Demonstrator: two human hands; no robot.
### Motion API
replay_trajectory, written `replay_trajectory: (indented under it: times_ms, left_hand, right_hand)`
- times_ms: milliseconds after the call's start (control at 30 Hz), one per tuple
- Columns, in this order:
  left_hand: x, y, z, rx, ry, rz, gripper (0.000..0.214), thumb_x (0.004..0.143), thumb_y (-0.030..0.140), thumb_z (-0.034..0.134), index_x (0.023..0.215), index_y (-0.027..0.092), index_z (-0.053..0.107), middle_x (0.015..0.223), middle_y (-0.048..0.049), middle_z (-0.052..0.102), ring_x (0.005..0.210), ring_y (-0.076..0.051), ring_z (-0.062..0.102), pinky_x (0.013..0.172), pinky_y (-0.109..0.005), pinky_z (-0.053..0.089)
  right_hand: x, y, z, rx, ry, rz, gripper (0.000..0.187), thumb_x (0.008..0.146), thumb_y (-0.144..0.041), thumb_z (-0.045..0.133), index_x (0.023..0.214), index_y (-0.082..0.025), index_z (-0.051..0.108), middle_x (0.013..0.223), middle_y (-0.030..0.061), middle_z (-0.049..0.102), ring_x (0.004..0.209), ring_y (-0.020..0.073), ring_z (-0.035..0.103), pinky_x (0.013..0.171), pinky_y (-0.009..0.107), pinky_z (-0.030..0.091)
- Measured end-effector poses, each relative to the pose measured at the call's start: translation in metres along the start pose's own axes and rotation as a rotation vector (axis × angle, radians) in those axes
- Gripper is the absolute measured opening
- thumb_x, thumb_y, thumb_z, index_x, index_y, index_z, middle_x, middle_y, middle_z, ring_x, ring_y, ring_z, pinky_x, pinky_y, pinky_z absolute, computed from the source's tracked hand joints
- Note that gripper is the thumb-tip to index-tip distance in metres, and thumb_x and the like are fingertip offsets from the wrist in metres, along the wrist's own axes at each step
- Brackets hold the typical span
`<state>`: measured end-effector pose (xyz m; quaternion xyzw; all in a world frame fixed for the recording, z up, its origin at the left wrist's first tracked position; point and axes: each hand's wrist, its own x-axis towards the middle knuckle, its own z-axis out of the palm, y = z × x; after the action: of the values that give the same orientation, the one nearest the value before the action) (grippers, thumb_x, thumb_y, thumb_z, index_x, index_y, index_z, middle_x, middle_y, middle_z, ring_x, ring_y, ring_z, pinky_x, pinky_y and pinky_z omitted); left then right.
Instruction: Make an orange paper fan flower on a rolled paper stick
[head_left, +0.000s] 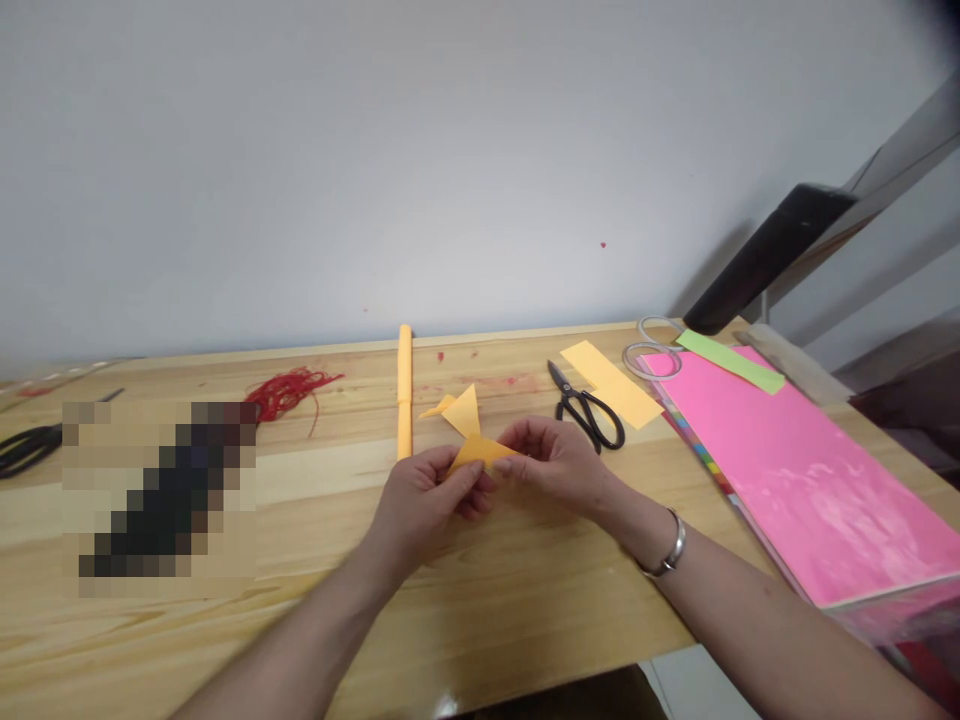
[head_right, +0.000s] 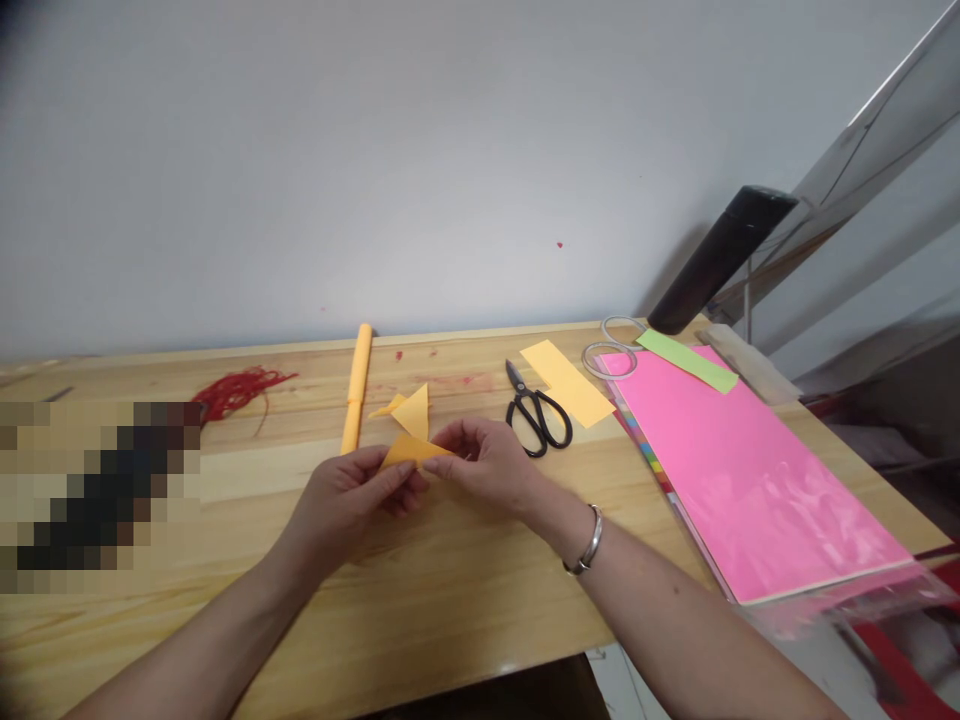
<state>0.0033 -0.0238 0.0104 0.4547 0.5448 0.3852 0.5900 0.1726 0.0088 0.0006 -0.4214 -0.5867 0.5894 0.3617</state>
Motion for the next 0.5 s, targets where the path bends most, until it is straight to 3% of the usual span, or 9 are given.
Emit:
replay_trajectory:
  times_ms: [267, 500]
  left_hand:
    - [0.0003, -0.0012, -0.0013, -0.029, 0.017, -0.018, 0.014, 0.072, 0.029, 0.064, 0.067, 0.015, 0.067, 0.062, -0.0007, 0.068, 0.052, -0.011, 0.060, 0.050, -0.020, 0.047]
    - [0.0004, -0.0030, -0.0029, -0.100, -0.062, -0.069, 0.013, 0.070, 0.027, 0.068, 0.077, 0.016, 0.070, 0.071, -0.0026, 0.071, 0.057, -0.012, 0.063, 0.051, -0.021, 0.049]
  right_hand:
    - [-0.0001, 0.0056, -0.0005, -0.063, 0.022, -0.180, 0.007, 0.070, -0.017, 0.064, 0.071, -0.017, 0.057, 0.067, -0.0011, 0.057, 0.062, 0.0102, 0.052, 0.059, 0.023, 0.043]
    - [-0.0009, 0.0038, 0.0017, -0.126, 0.051, -0.159, 0.002, 0.069, -0.015, 0.064, 0.070, -0.017, 0.064, 0.068, 0.0008, 0.064, 0.064, 0.0122, 0.057, 0.062, 0.025, 0.046]
